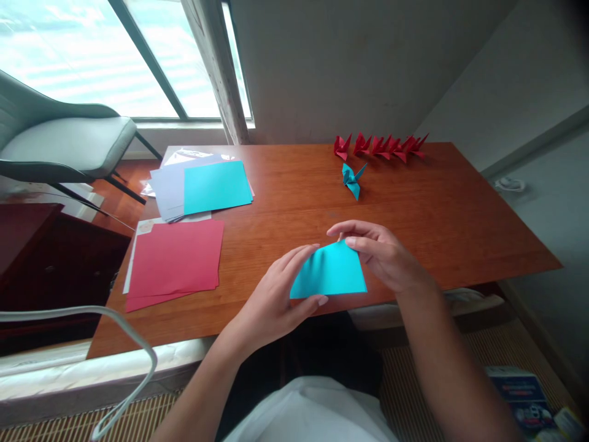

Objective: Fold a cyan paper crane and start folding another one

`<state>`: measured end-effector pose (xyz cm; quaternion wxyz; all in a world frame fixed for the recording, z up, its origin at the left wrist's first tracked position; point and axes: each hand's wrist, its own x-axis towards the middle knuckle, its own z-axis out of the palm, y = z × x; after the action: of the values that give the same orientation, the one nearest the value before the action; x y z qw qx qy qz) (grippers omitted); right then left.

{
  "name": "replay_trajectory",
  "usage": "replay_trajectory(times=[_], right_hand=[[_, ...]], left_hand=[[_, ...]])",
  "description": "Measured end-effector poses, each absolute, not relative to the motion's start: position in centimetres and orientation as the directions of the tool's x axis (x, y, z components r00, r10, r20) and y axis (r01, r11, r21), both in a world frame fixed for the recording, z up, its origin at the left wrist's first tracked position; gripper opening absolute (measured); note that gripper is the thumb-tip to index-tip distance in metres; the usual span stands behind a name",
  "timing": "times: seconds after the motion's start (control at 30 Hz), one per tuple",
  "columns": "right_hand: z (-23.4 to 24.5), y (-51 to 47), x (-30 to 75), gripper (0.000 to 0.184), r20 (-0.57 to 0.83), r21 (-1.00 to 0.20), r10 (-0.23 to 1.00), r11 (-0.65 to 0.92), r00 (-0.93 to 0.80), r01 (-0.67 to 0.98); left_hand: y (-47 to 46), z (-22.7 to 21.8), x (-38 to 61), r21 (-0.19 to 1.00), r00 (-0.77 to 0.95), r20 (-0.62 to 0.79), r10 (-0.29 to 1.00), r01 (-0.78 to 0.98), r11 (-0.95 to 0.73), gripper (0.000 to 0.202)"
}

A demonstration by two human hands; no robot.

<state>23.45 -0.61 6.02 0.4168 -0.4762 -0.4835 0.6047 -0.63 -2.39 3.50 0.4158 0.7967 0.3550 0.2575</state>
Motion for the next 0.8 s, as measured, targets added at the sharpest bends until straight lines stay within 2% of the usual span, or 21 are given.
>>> replay_trajectory(times=[0.1,0.2,0.3,0.43,0.5,0.63,0.73,0.8], right_hand=[[6.0,-0.4,23.4,0.035,-0.210,-0.971,0.956,-0.228,-0.203,-0.067],[6.0,-0.9,23.3,0.049,-0.143,-0.989,0.974,-0.147,-0.173,-0.012],[5.6,-2.1,22.5,0.058,-0.078,-0.993,0.979,-0.059,-0.186,0.106],[4.8,-4.1,20.5,0.068,-0.049,-0.949,0.980,0.014,-0.190,0.316],[4.5,-4.5,19.9,0.062,-0.049,-0.944,0.985,0.009,-0.168,0.330],[4.1,-4.5,20.6,0.033,-0.082,-0.970,0.986,-0.045,-0.146,0.239],[3.5,-4.4,21.8,0.028,-0.152,-0.956,0.983,-0.121,-0.100,0.267],[3.1,-4.4,22.2,0.029,-0.200,-0.946,0.978,-0.176,-0.064,0.274]], left_hand=[[-2.3,3.9,-0.2,0.892,0.599,0.083,0.796,0.310,-0.327,0.066],[-2.3,4.2,0.2,0.953,0.521,0.022,0.853,0.248,-0.176,0.056],[-2.3,4.1,0.6,0.981,0.427,-0.040,0.903,0.188,-0.046,0.051],[-2.5,3.5,1.2,0.994,0.349,-0.067,0.935,0.102,0.033,0.051],[-2.5,3.3,1.4,0.997,0.355,-0.080,0.931,0.035,0.072,0.050],[-2.5,3.4,1.2,0.974,0.384,-0.151,0.911,-0.099,0.204,0.049],[-2.5,3.6,0.6,0.954,0.387,-0.229,0.893,-0.092,0.285,0.048],[-2.5,3.5,0.0,0.960,0.372,-0.241,0.896,-0.041,0.275,0.047]])
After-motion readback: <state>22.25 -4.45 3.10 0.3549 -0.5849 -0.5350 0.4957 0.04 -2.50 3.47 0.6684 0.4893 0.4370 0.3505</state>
